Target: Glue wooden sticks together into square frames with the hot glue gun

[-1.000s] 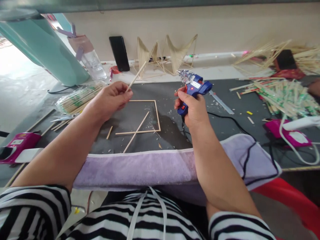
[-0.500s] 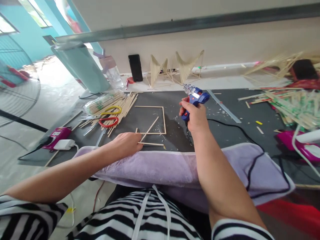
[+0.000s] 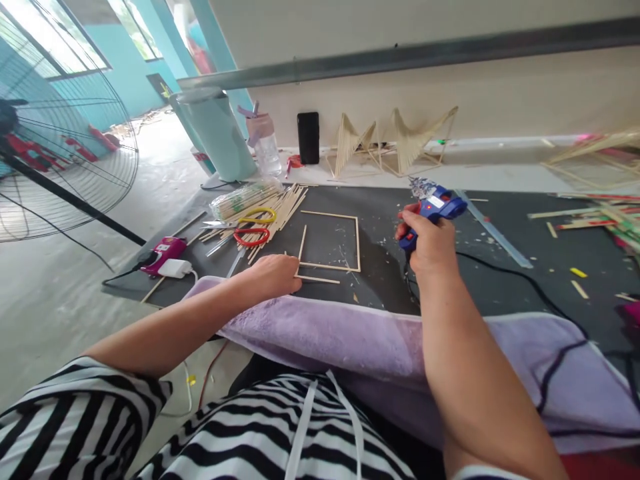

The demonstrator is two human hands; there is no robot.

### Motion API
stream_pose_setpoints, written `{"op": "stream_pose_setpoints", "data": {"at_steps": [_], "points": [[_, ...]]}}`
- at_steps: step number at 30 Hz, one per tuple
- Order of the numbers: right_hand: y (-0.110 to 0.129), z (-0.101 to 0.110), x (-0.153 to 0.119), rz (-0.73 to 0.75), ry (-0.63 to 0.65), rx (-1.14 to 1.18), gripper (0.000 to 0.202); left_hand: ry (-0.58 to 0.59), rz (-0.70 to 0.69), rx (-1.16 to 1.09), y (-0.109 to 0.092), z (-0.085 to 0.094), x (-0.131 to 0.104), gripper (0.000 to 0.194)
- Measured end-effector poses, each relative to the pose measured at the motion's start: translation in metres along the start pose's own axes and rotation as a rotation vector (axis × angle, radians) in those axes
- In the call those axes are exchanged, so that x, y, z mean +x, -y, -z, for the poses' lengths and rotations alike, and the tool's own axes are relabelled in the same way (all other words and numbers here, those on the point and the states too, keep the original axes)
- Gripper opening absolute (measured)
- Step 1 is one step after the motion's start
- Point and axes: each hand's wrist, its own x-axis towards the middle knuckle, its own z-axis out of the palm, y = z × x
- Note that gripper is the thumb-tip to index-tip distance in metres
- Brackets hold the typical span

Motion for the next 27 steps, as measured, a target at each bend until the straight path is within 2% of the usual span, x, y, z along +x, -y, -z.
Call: {"op": "stream_pose_setpoints", "data": {"at_steps": [11,17,21,25,27], "points": [[0.002,-0.003,-0.002,-0.009,-0.003,-0.009,0.014,-0.01,0.15,0.021,0.017,-0.003,-0.002,0.032],[0.001,-0.003,-0.002,0.0,0.002,-0.02,0.012,-0.049,0.169,0.052,0.032,-0.009,-0.001,0.031],[0.001,-0.003,-0.002,-0.006,0.004,-0.023,0.012,-0.091,0.176,0.057,0.044,-0.011,-0.012,0.028],[-0.001,-0.002,-0.001,-0.014,0.003,-0.029,0.014,-0.152,0.193,0.033,0.059,-0.001,-0.026,0.023],[-0.002,-0.002,-0.001,-0.013,0.014,-0.034,0.013,-0.179,0.266,0.03,0.072,0.011,-0.028,0.022]]}}
